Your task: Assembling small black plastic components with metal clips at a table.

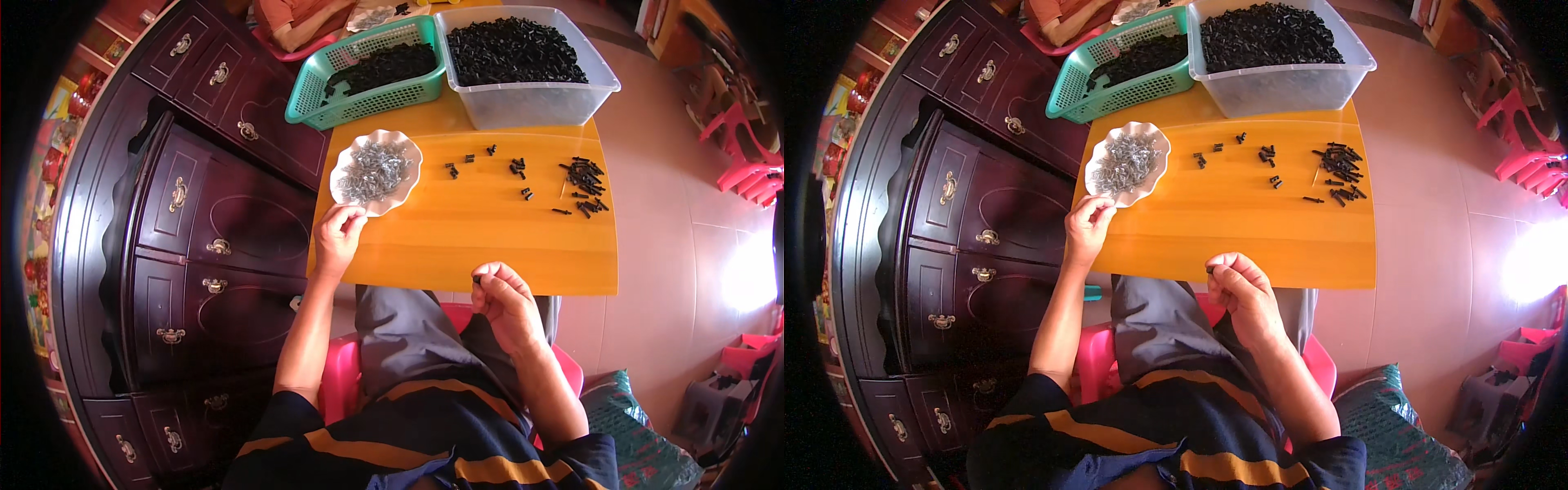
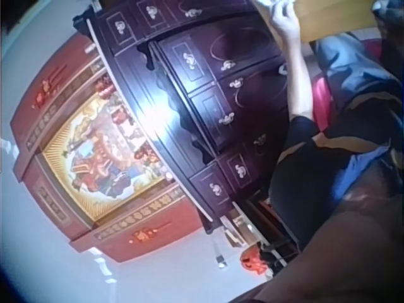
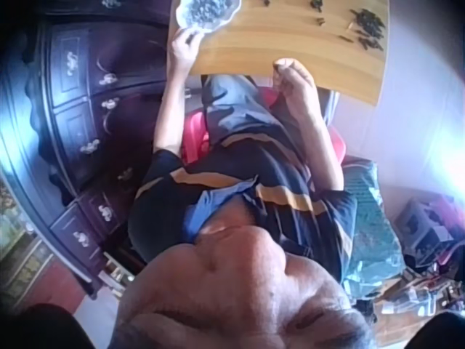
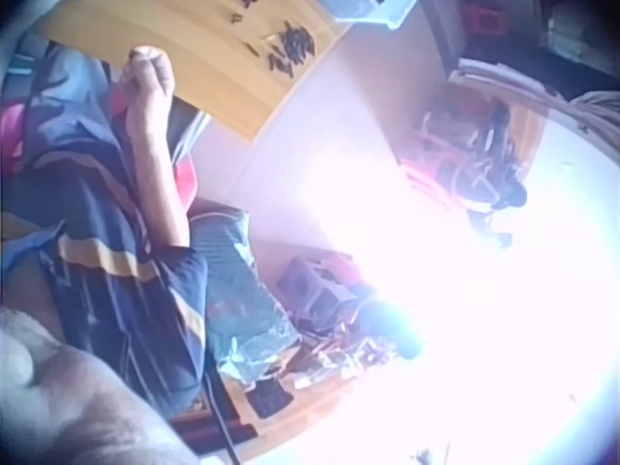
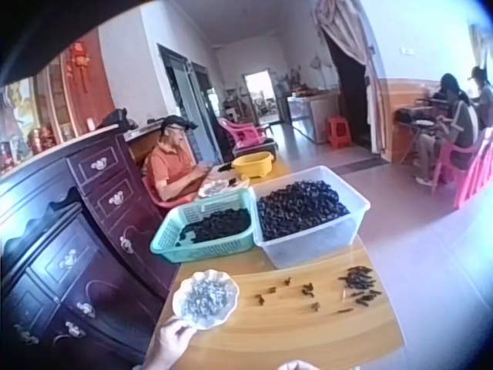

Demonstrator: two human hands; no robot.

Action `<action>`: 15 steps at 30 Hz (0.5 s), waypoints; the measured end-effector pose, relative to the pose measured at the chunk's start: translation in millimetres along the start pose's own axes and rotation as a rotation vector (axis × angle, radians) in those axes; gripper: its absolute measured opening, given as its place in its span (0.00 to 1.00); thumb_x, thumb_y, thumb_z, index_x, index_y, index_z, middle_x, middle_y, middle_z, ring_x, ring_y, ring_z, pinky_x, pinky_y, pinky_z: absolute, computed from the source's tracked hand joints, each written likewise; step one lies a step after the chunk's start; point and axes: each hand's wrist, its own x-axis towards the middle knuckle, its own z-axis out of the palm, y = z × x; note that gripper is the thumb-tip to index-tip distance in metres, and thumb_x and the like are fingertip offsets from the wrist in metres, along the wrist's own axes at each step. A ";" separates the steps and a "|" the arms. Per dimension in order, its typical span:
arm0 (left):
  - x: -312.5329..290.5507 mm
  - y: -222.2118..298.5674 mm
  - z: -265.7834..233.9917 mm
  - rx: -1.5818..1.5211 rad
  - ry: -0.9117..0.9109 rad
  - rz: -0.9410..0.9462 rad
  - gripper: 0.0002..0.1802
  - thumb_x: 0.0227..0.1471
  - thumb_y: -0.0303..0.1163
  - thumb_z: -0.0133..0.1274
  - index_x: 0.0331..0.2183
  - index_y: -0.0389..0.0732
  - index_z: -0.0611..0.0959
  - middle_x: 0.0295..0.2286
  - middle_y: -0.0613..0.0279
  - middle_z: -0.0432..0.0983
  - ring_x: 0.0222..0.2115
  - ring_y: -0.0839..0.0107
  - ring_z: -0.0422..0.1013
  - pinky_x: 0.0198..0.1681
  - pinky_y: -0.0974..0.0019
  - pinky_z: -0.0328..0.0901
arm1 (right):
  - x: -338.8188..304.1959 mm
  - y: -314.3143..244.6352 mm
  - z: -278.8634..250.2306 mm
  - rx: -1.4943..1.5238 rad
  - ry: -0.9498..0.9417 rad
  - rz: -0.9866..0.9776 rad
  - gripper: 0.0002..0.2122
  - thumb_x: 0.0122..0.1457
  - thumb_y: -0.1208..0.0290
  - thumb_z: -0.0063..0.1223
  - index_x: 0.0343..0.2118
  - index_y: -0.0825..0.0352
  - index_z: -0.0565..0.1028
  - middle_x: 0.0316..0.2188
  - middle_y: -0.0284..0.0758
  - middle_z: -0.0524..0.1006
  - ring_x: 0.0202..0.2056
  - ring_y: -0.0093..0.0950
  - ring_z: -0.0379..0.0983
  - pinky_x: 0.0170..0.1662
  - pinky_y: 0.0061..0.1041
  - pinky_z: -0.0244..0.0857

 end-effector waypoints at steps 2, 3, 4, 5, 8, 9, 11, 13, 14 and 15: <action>0.3 -4.4 -2.1 -0.027 -0.004 -0.006 0.04 0.51 0.20 0.60 0.32 0.35 0.82 0.26 0.63 0.77 0.23 0.76 0.73 0.26 0.72 0.66 | 0.1 0.5 0.1 0.001 0.000 0.001 0.04 0.66 0.71 0.50 0.38 0.63 0.76 0.27 0.25 0.74 0.28 0.15 0.68 0.34 0.16 0.64; 0.8 -6.3 -3.3 -0.056 -0.008 -0.011 0.03 0.52 0.20 0.59 0.32 0.35 0.82 0.25 0.64 0.77 0.22 0.78 0.72 0.26 0.73 0.66 | 0.2 0.5 0.3 -0.002 -0.005 0.001 0.04 0.66 0.71 0.50 0.38 0.63 0.76 0.27 0.25 0.74 0.28 0.15 0.68 0.35 0.16 0.64; 1.8 -7.0 -4.2 -0.056 -0.008 -0.011 0.03 0.52 0.20 0.59 0.32 0.35 0.82 0.25 0.64 0.77 0.22 0.78 0.72 0.26 0.73 0.66 | 0.3 0.6 0.3 -0.006 -0.008 -0.001 0.04 0.66 0.71 0.50 0.38 0.63 0.76 0.27 0.25 0.74 0.28 0.15 0.68 0.35 0.16 0.65; 3.0 -7.3 -5.2 -0.098 -0.021 -0.094 0.03 0.53 0.20 0.59 0.33 0.35 0.82 0.23 0.65 0.76 0.21 0.79 0.71 0.25 0.73 0.65 | 0.3 0.7 0.3 -0.006 -0.008 -0.001 0.04 0.66 0.71 0.50 0.38 0.63 0.76 0.27 0.25 0.74 0.28 0.15 0.68 0.35 0.16 0.65; 14.9 2.8 -5.6 -0.165 -0.042 -0.224 0.03 0.55 0.22 0.58 0.34 0.36 0.81 0.18 0.69 0.72 0.19 0.82 0.68 0.24 0.75 0.64 | 0.1 0.8 0.0 -0.002 -0.007 -0.004 0.04 0.66 0.71 0.50 0.38 0.63 0.76 0.27 0.25 0.74 0.28 0.15 0.69 0.35 0.16 0.65; 20.8 9.1 -5.3 -0.164 -0.067 -0.256 0.03 0.56 0.23 0.58 0.34 0.36 0.81 0.19 0.68 0.73 0.19 0.81 0.69 0.24 0.74 0.65 | -0.2 0.6 -0.2 -0.001 -0.003 -0.003 0.04 0.66 0.71 0.50 0.38 0.63 0.76 0.27 0.25 0.74 0.28 0.15 0.69 0.35 0.16 0.65; 27.1 10.0 -3.6 -0.160 -0.088 -0.290 0.03 0.56 0.24 0.58 0.34 0.36 0.81 0.20 0.67 0.74 0.19 0.81 0.70 0.25 0.74 0.66 | -0.4 0.5 0.6 0.000 -0.004 -0.001 0.04 0.66 0.71 0.50 0.38 0.63 0.76 0.27 0.25 0.74 0.28 0.15 0.69 0.35 0.16 0.65; 30.0 4.4 2.0 -0.058 -0.093 -0.186 0.03 0.57 0.25 0.57 0.34 0.36 0.81 0.21 0.65 0.77 0.20 0.80 0.72 0.25 0.73 0.67 | -0.4 0.4 0.9 0.012 -0.009 -0.003 0.04 0.66 0.71 0.50 0.38 0.64 0.76 0.27 0.26 0.74 0.28 0.15 0.68 0.35 0.16 0.64; 30.0 5.0 3.3 -0.058 -0.094 -0.184 0.03 0.57 0.25 0.57 0.34 0.36 0.81 0.21 0.65 0.77 0.20 0.80 0.72 0.25 0.73 0.67 | -0.3 -0.1 1.3 0.013 -0.008 -0.005 0.04 0.66 0.71 0.50 0.38 0.64 0.76 0.27 0.26 0.74 0.28 0.15 0.68 0.35 0.16 0.64; 29.8 6.2 4.4 -0.069 -0.091 -0.194 0.03 0.57 0.25 0.56 0.34 0.36 0.82 0.22 0.64 0.78 0.20 0.79 0.73 0.26 0.72 0.68 | -0.1 -0.8 2.0 0.017 -0.013 -0.005 0.04 0.66 0.72 0.50 0.38 0.64 0.76 0.27 0.26 0.73 0.28 0.15 0.68 0.34 0.16 0.64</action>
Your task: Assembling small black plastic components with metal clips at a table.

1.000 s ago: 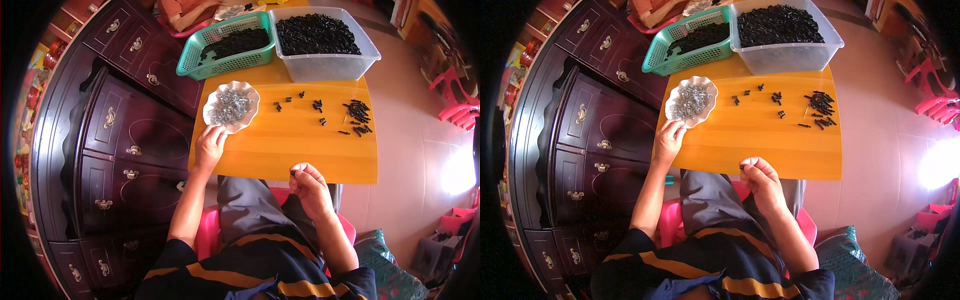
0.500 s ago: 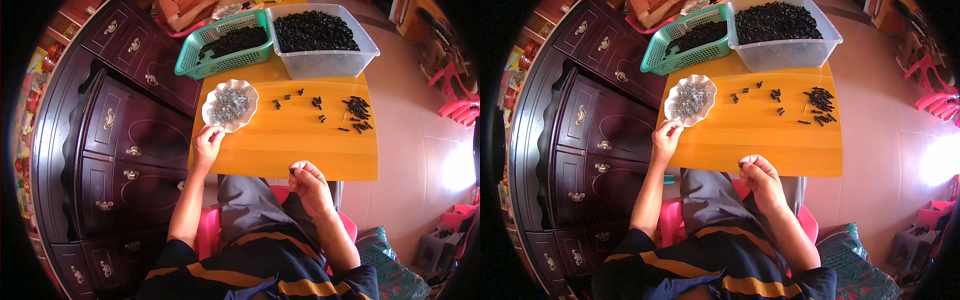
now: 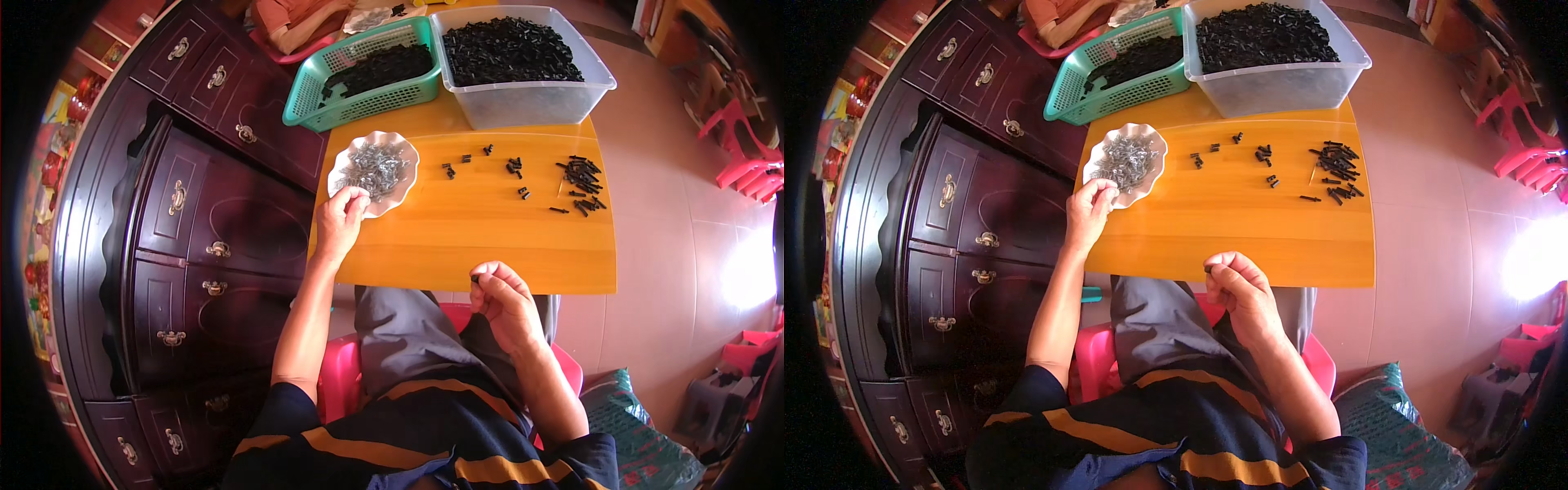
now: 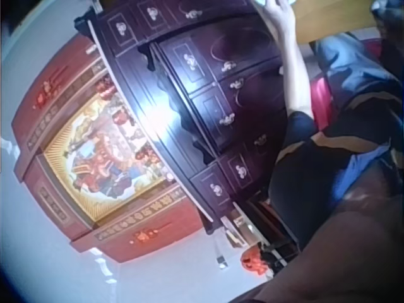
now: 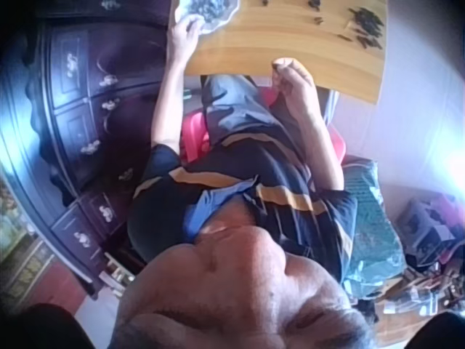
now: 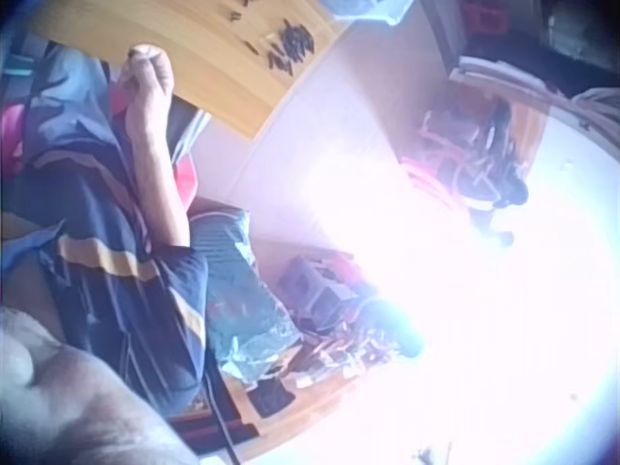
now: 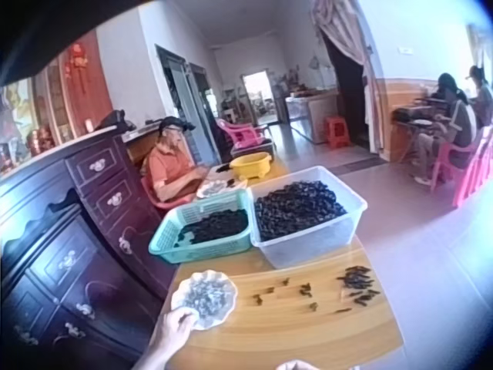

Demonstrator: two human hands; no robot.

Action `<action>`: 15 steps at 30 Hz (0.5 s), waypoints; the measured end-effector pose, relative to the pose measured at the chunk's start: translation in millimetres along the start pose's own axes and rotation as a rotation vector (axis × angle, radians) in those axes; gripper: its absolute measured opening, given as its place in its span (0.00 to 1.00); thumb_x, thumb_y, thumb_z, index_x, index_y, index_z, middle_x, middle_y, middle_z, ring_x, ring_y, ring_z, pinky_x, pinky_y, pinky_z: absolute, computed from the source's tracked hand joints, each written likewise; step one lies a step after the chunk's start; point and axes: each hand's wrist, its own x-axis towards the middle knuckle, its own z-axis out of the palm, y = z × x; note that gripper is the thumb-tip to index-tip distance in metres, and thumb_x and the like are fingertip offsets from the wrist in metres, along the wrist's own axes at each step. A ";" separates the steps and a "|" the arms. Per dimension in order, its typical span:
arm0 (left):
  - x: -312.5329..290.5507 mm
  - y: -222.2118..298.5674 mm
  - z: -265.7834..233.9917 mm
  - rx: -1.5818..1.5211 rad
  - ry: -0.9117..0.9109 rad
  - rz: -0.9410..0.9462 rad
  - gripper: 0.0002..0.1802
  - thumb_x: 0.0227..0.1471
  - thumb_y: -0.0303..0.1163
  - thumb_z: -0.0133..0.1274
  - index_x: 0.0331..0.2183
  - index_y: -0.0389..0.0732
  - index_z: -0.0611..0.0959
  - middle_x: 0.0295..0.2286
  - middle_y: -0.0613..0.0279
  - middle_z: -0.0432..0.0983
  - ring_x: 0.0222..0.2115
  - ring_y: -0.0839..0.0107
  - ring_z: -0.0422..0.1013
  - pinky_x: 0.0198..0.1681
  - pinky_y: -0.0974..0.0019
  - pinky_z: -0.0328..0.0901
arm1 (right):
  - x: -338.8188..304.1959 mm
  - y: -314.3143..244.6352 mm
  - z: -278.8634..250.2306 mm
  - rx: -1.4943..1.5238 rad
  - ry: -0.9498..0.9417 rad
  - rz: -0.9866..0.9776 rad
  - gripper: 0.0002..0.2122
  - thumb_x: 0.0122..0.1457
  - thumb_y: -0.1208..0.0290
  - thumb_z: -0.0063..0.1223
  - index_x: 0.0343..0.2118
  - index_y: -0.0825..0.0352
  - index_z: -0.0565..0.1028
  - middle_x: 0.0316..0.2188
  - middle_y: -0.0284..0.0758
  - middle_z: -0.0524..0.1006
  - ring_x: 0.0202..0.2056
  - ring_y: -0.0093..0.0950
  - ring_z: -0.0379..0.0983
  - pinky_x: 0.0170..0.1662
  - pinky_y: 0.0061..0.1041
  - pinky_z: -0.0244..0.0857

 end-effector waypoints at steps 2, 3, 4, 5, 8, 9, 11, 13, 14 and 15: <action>0.4 4.3 4.8 -0.014 -0.002 -0.008 0.03 0.57 0.25 0.56 0.34 0.36 0.82 0.22 0.63 0.79 0.21 0.78 0.74 0.26 0.71 0.69 | -0.2 -0.8 -0.5 0.004 0.000 -0.003 0.04 0.66 0.72 0.50 0.38 0.64 0.75 0.27 0.26 0.73 0.28 0.15 0.67 0.34 0.16 0.63; 0.5 6.8 7.3 -0.069 0.005 -0.036 0.03 0.57 0.25 0.55 0.35 0.36 0.82 0.22 0.63 0.79 0.21 0.78 0.74 0.26 0.71 0.70 | -0.2 -1.0 -0.9 0.009 -0.005 -0.005 0.04 0.66 0.72 0.50 0.38 0.64 0.75 0.27 0.26 0.73 0.28 0.15 0.67 0.34 0.16 0.62; 0.4 8.4 8.0 -0.121 0.015 -0.066 0.04 0.58 0.25 0.55 0.35 0.36 0.82 0.22 0.62 0.79 0.21 0.78 0.74 0.26 0.71 0.70 | -0.3 -1.2 -0.9 0.013 -0.013 -0.005 0.04 0.66 0.72 0.50 0.38 0.65 0.75 0.26 0.26 0.73 0.27 0.15 0.66 0.33 0.16 0.61; 0.6 8.5 7.9 -0.120 0.015 -0.067 0.04 0.58 0.25 0.55 0.35 0.36 0.82 0.22 0.62 0.79 0.21 0.78 0.74 0.26 0.71 0.70 | -0.6 -1.0 -0.6 0.014 -0.013 -0.004 0.04 0.66 0.72 0.50 0.38 0.65 0.75 0.26 0.26 0.73 0.27 0.15 0.66 0.33 0.16 0.61; 1.6 10.9 8.1 -0.094 -0.008 -0.052 0.04 0.59 0.24 0.53 0.36 0.35 0.82 0.24 0.63 0.80 0.21 0.80 0.73 0.26 0.73 0.70 | -0.6 -0.2 -0.1 0.012 -0.001 -0.003 0.04 0.66 0.72 0.50 0.38 0.65 0.75 0.26 0.26 0.72 0.28 0.15 0.66 0.33 0.15 0.61; 0.0 13.3 6.9 -0.196 -0.045 -0.102 0.05 0.60 0.25 0.53 0.36 0.35 0.82 0.25 0.64 0.80 0.21 0.81 0.72 0.26 0.74 0.69 | -0.5 0.2 -0.3 0.009 0.003 -0.001 0.04 0.66 0.72 0.50 0.37 0.65 0.75 0.26 0.26 0.72 0.28 0.15 0.66 0.33 0.15 0.61; -3.1 26.5 6.5 -0.304 -0.086 -0.154 0.05 0.61 0.25 0.53 0.36 0.36 0.82 0.26 0.65 0.80 0.21 0.82 0.71 0.26 0.75 0.68 | -1.0 0.0 -0.9 0.005 0.014 -0.001 0.04 0.66 0.72 0.50 0.37 0.65 0.76 0.26 0.26 0.72 0.28 0.15 0.66 0.33 0.15 0.60; -9.8 49.2 10.9 -0.526 -0.222 -0.221 0.05 0.62 0.26 0.53 0.37 0.36 0.81 0.28 0.66 0.80 0.22 0.84 0.70 0.27 0.77 0.67 | -2.0 -1.2 -0.9 0.010 0.003 0.012 0.05 0.66 0.71 0.50 0.36 0.65 0.76 0.26 0.26 0.72 0.28 0.16 0.66 0.33 0.15 0.61; -14.7 57.7 15.6 -0.591 -0.256 -0.243 0.05 0.62 0.27 0.53 0.37 0.36 0.81 0.28 0.66 0.79 0.22 0.83 0.70 0.27 0.78 0.66 | -2.3 -0.9 -0.3 0.008 0.010 0.012 0.05 0.66 0.71 0.50 0.36 0.65 0.76 0.26 0.26 0.72 0.28 0.16 0.66 0.33 0.15 0.61; -19.6 64.7 19.9 -0.647 -0.313 -0.230 0.06 0.62 0.28 0.53 0.37 0.36 0.81 0.28 0.66 0.79 0.22 0.83 0.69 0.27 0.77 0.66 | -2.5 0.0 0.9 0.003 0.017 0.009 0.05 0.66 0.70 0.51 0.36 0.65 0.76 0.26 0.26 0.72 0.28 0.16 0.66 0.33 0.15 0.61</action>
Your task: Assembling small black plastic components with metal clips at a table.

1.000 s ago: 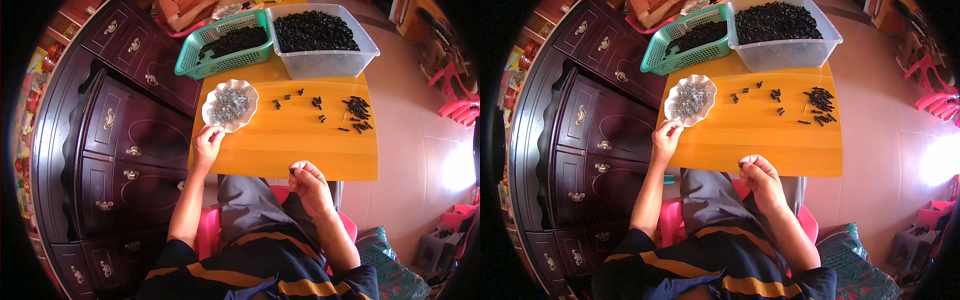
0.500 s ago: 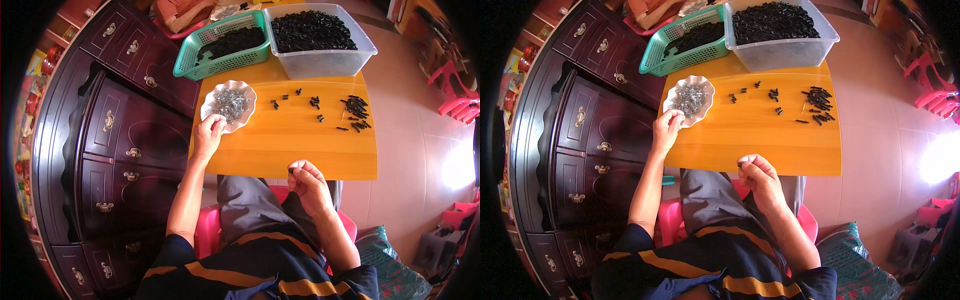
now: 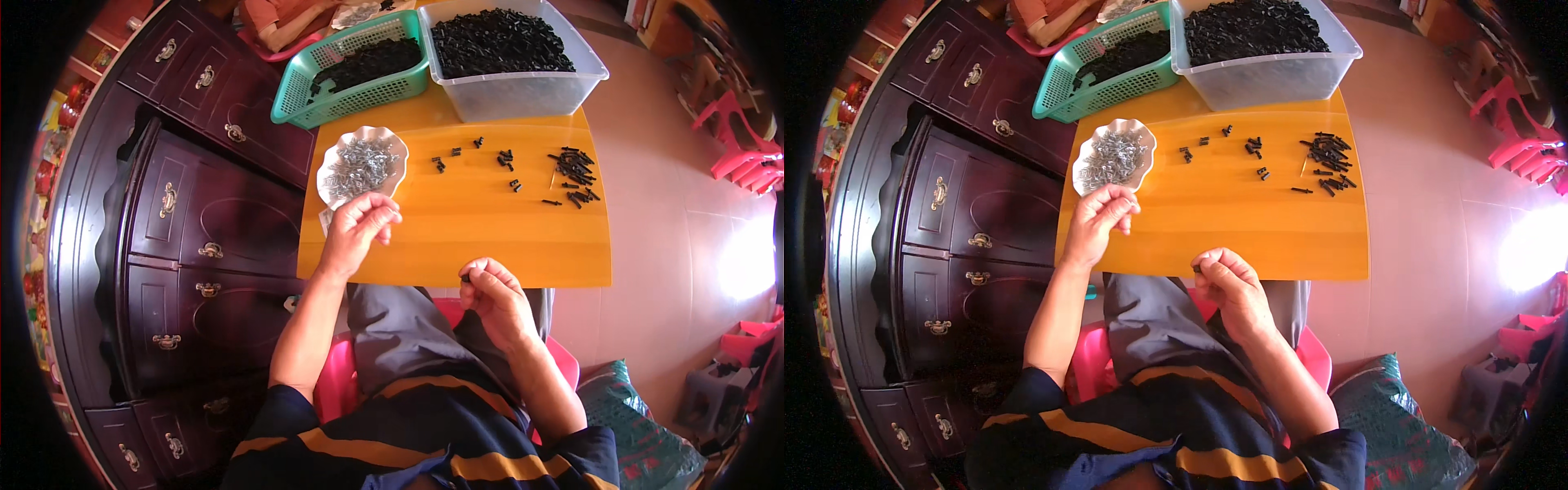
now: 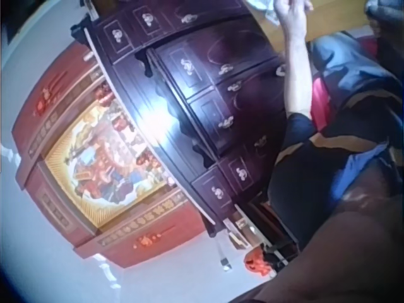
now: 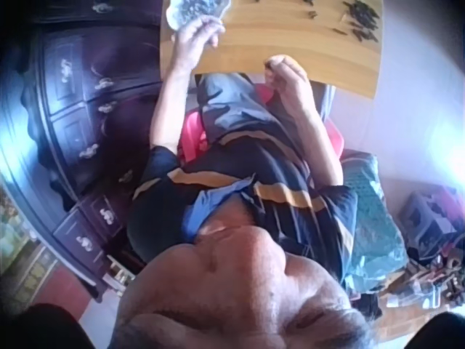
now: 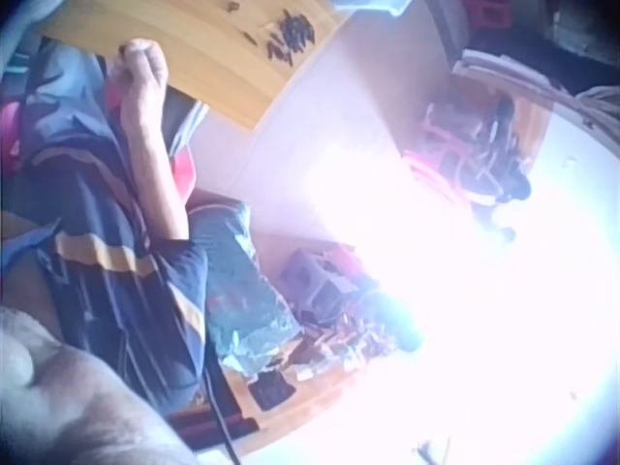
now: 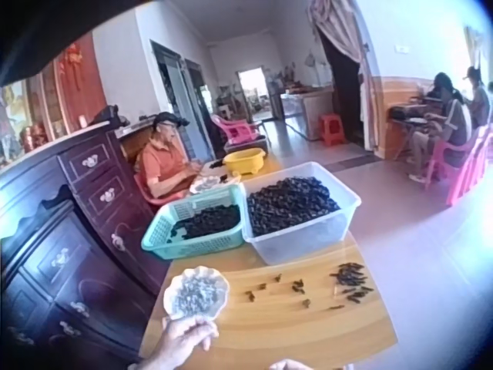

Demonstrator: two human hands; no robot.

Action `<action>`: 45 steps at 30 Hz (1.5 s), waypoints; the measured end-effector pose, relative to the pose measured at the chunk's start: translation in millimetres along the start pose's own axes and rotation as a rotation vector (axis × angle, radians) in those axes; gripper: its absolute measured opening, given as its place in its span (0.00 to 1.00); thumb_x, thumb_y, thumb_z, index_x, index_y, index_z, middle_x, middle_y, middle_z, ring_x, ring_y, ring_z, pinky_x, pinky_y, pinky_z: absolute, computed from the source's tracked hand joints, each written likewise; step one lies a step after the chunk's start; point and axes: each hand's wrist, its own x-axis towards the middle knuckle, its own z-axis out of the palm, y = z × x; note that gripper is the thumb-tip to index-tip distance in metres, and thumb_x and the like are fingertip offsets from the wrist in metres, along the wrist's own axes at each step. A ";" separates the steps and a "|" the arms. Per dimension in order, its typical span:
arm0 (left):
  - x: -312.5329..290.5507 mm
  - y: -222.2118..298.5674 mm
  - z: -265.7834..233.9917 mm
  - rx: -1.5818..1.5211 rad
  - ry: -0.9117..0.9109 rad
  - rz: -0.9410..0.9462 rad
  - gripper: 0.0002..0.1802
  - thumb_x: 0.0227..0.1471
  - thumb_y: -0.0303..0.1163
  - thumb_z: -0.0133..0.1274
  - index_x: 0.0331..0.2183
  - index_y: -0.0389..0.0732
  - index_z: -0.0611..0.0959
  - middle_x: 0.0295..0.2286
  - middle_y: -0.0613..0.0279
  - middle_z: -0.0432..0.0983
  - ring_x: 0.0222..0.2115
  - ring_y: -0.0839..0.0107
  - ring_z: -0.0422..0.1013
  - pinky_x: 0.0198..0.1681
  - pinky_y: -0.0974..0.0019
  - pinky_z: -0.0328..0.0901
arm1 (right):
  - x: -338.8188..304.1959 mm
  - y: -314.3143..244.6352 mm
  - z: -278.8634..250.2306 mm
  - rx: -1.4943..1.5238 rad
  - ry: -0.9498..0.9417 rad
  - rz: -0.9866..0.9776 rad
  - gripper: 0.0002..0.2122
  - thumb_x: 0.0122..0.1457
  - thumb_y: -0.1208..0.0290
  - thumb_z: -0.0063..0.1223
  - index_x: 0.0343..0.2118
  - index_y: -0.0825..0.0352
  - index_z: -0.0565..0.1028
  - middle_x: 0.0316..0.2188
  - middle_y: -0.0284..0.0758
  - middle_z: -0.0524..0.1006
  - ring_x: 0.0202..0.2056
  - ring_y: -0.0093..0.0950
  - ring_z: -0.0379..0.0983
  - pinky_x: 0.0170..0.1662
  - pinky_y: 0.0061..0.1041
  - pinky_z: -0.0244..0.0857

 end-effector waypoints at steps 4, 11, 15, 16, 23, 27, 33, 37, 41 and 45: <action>-19.4 17.6 35.8 -0.145 -0.177 -0.076 0.06 0.62 0.29 0.54 0.37 0.36 0.81 0.28 0.69 0.76 0.24 0.83 0.68 0.30 0.77 0.65 | -0.1 3.6 0.6 -0.107 -0.025 -0.049 0.08 0.68 0.66 0.52 0.35 0.65 0.76 0.26 0.26 0.72 0.27 0.15 0.65 0.34 0.15 0.61; -35.2 35.1 69.0 -0.017 -0.236 -0.123 0.03 0.61 0.27 0.55 0.36 0.38 0.81 0.28 0.73 0.75 0.27 0.85 0.69 0.33 0.78 0.66 | -2.7 -0.5 6.6 -0.224 -0.021 -0.106 0.06 0.68 0.68 0.52 0.41 0.65 0.75 0.31 0.24 0.74 0.33 0.14 0.69 0.40 0.16 0.64; -38.3 34.0 78.6 -0.021 -0.265 -0.005 0.07 0.58 0.22 0.57 0.40 0.37 0.79 0.29 0.73 0.76 0.30 0.83 0.72 0.34 0.75 0.69 | -1.9 1.7 3.2 -0.306 -0.068 -0.141 0.07 0.68 0.67 0.51 0.42 0.65 0.74 0.32 0.25 0.75 0.33 0.14 0.69 0.41 0.16 0.64; -38.6 33.5 79.1 -0.021 -0.265 -0.005 0.07 0.58 0.22 0.57 0.40 0.37 0.79 0.29 0.73 0.76 0.30 0.83 0.72 0.34 0.75 0.69 | -2.3 1.5 3.5 -0.306 -0.067 -0.141 0.07 0.68 0.67 0.51 0.42 0.65 0.74 0.32 0.25 0.75 0.33 0.14 0.69 0.41 0.16 0.64; -40.4 47.6 85.0 0.594 -0.234 0.479 0.14 0.50 0.15 0.59 0.39 0.38 0.79 0.28 0.59 0.77 0.28 0.67 0.76 0.32 0.67 0.70 | 0.4 -0.8 -2.1 -0.279 -0.074 -0.104 0.09 0.69 0.65 0.50 0.39 0.66 0.73 0.28 0.24 0.73 0.30 0.13 0.65 0.33 0.14 0.60; -41.1 47.2 82.6 0.652 -0.262 0.593 0.14 0.48 0.14 0.60 0.38 0.38 0.79 0.30 0.57 0.79 0.29 0.61 0.77 0.32 0.64 0.71 | 0.2 -3.6 -1.5 -0.241 -0.106 -0.037 0.09 0.69 0.64 0.50 0.37 0.65 0.73 0.26 0.24 0.71 0.28 0.13 0.64 0.32 0.14 0.59; -43.6 41.0 83.7 0.543 -0.227 0.539 0.14 0.51 0.15 0.59 0.41 0.36 0.79 0.29 0.59 0.78 0.29 0.68 0.76 0.33 0.68 0.70 | 2.1 2.5 -3.0 -0.365 -0.087 -0.150 0.10 0.70 0.64 0.50 0.36 0.66 0.73 0.24 0.25 0.71 0.25 0.14 0.64 0.29 0.16 0.60; -48.2 39.6 87.7 0.450 -0.178 0.377 0.12 0.55 0.19 0.57 0.43 0.35 0.79 0.28 0.62 0.77 0.28 0.75 0.73 0.34 0.71 0.69 | 1.0 3.4 -1.9 -0.549 -0.070 -0.307 0.11 0.70 0.64 0.49 0.36 0.68 0.72 0.24 0.26 0.72 0.25 0.14 0.66 0.29 0.17 0.62; -49.0 42.4 88.8 0.367 -0.167 0.204 0.09 0.56 0.22 0.57 0.40 0.35 0.80 0.29 0.62 0.77 0.28 0.76 0.73 0.33 0.72 0.69 | -0.4 2.2 -0.2 -0.525 -0.042 -0.287 0.10 0.70 0.65 0.49 0.37 0.68 0.72 0.26 0.26 0.73 0.28 0.14 0.67 0.31 0.16 0.63; -44.4 39.2 84.5 0.437 -0.182 0.269 0.03 0.56 0.22 0.58 0.35 0.34 0.82 0.28 0.59 0.78 0.27 0.72 0.74 0.32 0.70 0.69 | -2.2 -0.2 4.6 -0.407 -0.028 -0.237 0.09 0.69 0.66 0.50 0.37 0.66 0.73 0.29 0.24 0.72 0.31 0.13 0.66 0.36 0.15 0.62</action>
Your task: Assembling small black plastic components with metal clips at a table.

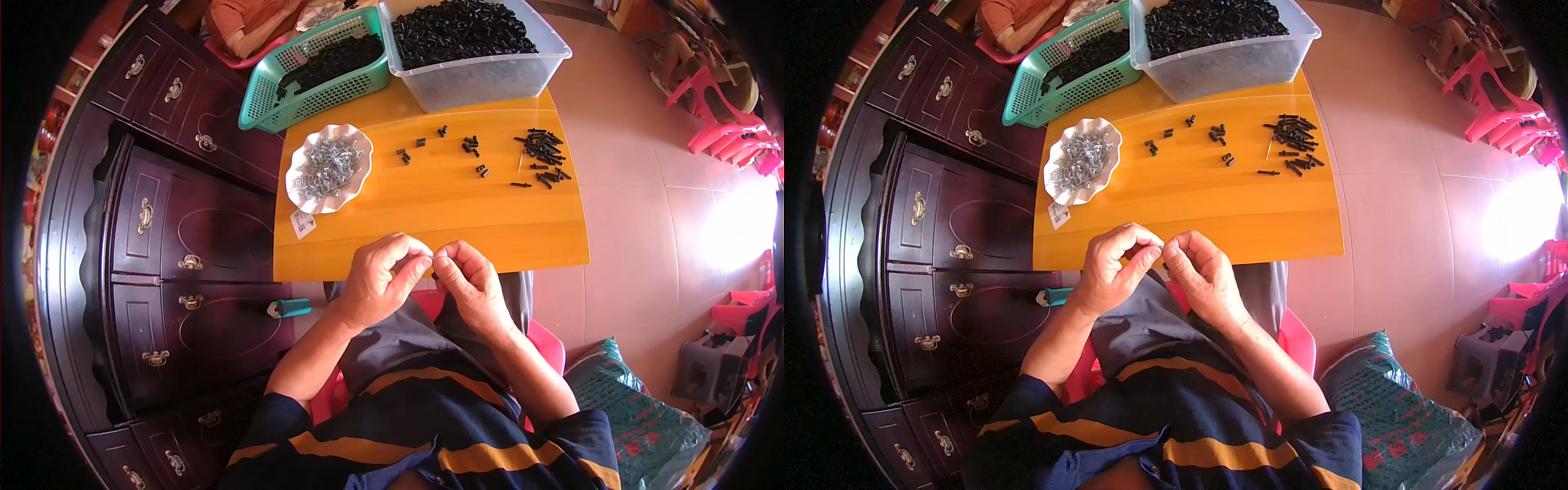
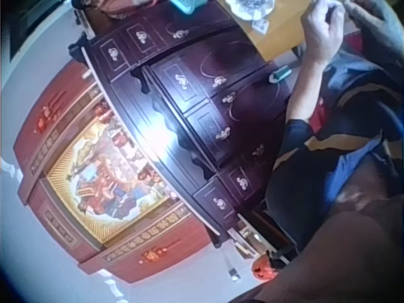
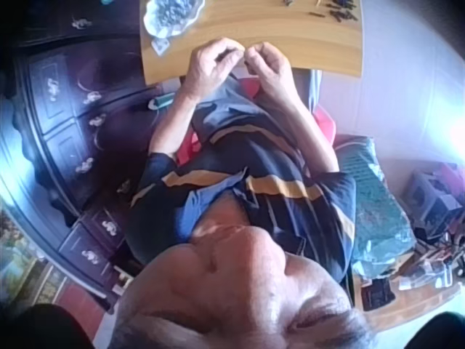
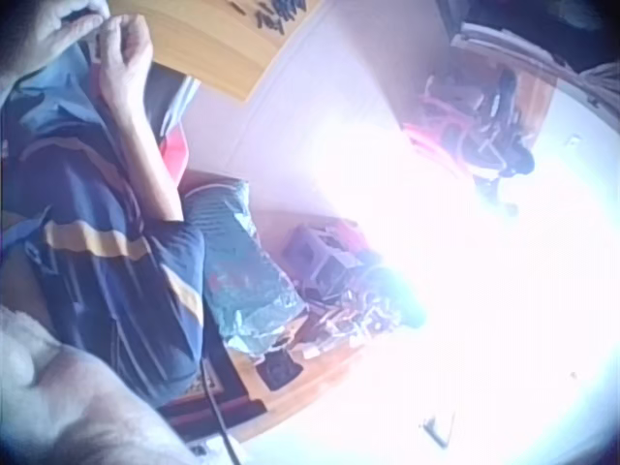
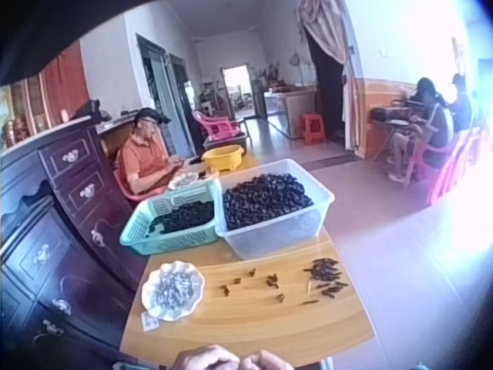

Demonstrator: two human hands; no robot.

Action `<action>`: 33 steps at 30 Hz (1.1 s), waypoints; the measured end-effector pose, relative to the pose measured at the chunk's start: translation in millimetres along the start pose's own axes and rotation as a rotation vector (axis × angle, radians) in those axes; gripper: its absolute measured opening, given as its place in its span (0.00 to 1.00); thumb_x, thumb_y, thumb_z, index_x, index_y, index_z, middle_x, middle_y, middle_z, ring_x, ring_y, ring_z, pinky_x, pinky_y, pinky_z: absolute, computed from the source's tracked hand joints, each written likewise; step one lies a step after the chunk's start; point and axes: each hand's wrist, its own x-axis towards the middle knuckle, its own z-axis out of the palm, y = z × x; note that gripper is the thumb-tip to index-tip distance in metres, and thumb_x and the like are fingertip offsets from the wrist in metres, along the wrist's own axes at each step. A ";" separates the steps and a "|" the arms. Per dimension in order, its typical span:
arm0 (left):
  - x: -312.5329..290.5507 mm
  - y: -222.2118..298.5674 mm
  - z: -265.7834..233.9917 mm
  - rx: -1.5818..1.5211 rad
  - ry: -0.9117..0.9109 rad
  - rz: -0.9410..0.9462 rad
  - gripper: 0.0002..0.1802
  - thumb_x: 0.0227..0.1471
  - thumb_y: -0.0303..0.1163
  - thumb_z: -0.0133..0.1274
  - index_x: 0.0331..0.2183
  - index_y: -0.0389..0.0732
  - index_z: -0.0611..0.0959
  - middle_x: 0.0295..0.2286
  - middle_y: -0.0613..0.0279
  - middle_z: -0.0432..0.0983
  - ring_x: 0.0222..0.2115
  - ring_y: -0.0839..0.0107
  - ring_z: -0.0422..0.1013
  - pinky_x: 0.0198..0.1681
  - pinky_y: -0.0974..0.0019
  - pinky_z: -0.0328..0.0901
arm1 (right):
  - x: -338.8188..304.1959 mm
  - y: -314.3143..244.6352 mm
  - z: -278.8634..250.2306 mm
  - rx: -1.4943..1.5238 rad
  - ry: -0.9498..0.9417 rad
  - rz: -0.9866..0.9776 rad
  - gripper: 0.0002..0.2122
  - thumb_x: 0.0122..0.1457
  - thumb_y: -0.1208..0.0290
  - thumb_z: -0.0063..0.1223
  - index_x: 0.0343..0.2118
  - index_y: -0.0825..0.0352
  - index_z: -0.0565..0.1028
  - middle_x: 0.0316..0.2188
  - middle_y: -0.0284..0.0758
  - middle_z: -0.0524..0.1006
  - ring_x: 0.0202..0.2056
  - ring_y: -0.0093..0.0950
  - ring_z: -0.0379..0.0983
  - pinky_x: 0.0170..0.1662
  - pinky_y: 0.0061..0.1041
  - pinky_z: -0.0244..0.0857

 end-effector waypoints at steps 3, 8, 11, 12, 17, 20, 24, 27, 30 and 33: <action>0.7 -0.9 0.0 0.072 0.009 0.033 0.04 0.55 0.21 0.58 0.35 0.33 0.82 0.27 0.58 0.77 0.27 0.69 0.75 0.32 0.69 0.69 | -0.9 0.4 -0.4 0.038 -0.023 0.040 0.09 0.69 0.65 0.51 0.37 0.66 0.73 0.30 0.23 0.72 0.31 0.12 0.66 0.37 0.15 0.62; 5.1 0.4 -0.4 0.039 0.017 0.195 0.05 0.53 0.18 0.58 0.35 0.33 0.82 0.27 0.58 0.78 0.27 0.69 0.74 0.31 0.69 0.68 | 1.0 2.5 -3.3 0.061 -0.062 0.056 0.10 0.69 0.65 0.52 0.39 0.68 0.72 0.26 0.24 0.72 0.27 0.12 0.64 0.30 0.13 0.59; 6.1 0.7 -4.1 0.011 -0.028 0.124 0.04 0.54 0.18 0.57 0.34 0.33 0.82 0.27 0.58 0.77 0.26 0.70 0.74 0.31 0.69 0.67 | 1.0 3.1 -3.5 0.080 -0.065 0.087 0.10 0.69 0.65 0.52 0.39 0.68 0.72 0.25 0.23 0.72 0.26 0.12 0.64 0.29 0.13 0.58; 5.5 0.5 -4.5 0.011 -0.028 0.124 0.04 0.54 0.18 0.57 0.34 0.33 0.82 0.27 0.58 0.77 0.26 0.70 0.74 0.31 0.69 0.67 | 1.0 3.9 -3.3 0.079 -0.065 0.080 0.10 0.69 0.65 0.52 0.39 0.68 0.72 0.25 0.23 0.72 0.26 0.12 0.64 0.28 0.13 0.58; 1.8 2.2 -5.7 0.026 -0.053 0.025 0.01 0.55 0.21 0.56 0.32 0.34 0.79 0.26 0.59 0.75 0.25 0.72 0.72 0.29 0.69 0.66 | 0.5 6.9 -2.4 -0.029 -0.036 0.011 0.09 0.68 0.66 0.53 0.38 0.68 0.73 0.25 0.24 0.73 0.25 0.12 0.65 0.28 0.14 0.59; 0.9 0.7 -4.8 0.033 -0.064 0.012 0.02 0.57 0.23 0.54 0.32 0.35 0.77 0.25 0.59 0.73 0.23 0.70 0.69 0.28 0.68 0.65 | 1.5 10.4 -3.1 -0.201 0.003 -0.081 0.09 0.66 0.68 0.55 0.37 0.69 0.73 0.24 0.27 0.74 0.25 0.14 0.67 0.28 0.16 0.62; -1.0 -1.0 -2.9 0.059 -0.080 -0.007 0.03 0.59 0.25 0.51 0.33 0.36 0.76 0.25 0.58 0.72 0.23 0.68 0.68 0.29 0.66 0.64 | 1.6 6.7 -4.7 -0.448 0.042 -0.146 0.09 0.63 0.69 0.57 0.35 0.70 0.74 0.22 0.31 0.76 0.25 0.16 0.69 0.28 0.20 0.65; -2.9 -3.2 -2.0 0.040 -0.097 -0.033 0.03 0.60 0.25 0.50 0.34 0.36 0.74 0.25 0.57 0.71 0.24 0.66 0.68 0.30 0.65 0.65 | 0.7 2.7 -4.0 -0.451 0.016 -0.147 0.09 0.65 0.68 0.55 0.36 0.70 0.74 0.23 0.29 0.75 0.25 0.15 0.68 0.29 0.18 0.64; -1.9 0.6 -0.3 0.001 -0.096 -0.059 0.03 0.60 0.25 0.50 0.34 0.36 0.74 0.25 0.57 0.71 0.25 0.66 0.68 0.31 0.64 0.65 | 2.1 7.0 -2.0 -0.004 -0.004 0.018 0.10 0.68 0.66 0.53 0.37 0.69 0.74 0.24 0.26 0.74 0.26 0.14 0.67 0.30 0.15 0.62; -0.3 3.6 0.5 -0.005 -0.072 -0.065 0.04 0.61 0.25 0.50 0.35 0.35 0.73 0.25 0.56 0.71 0.25 0.65 0.69 0.31 0.64 0.65 | 2.0 1.2 1.4 0.036 -0.004 0.075 0.11 0.69 0.64 0.51 0.38 0.68 0.73 0.25 0.24 0.72 0.26 0.13 0.65 0.30 0.13 0.60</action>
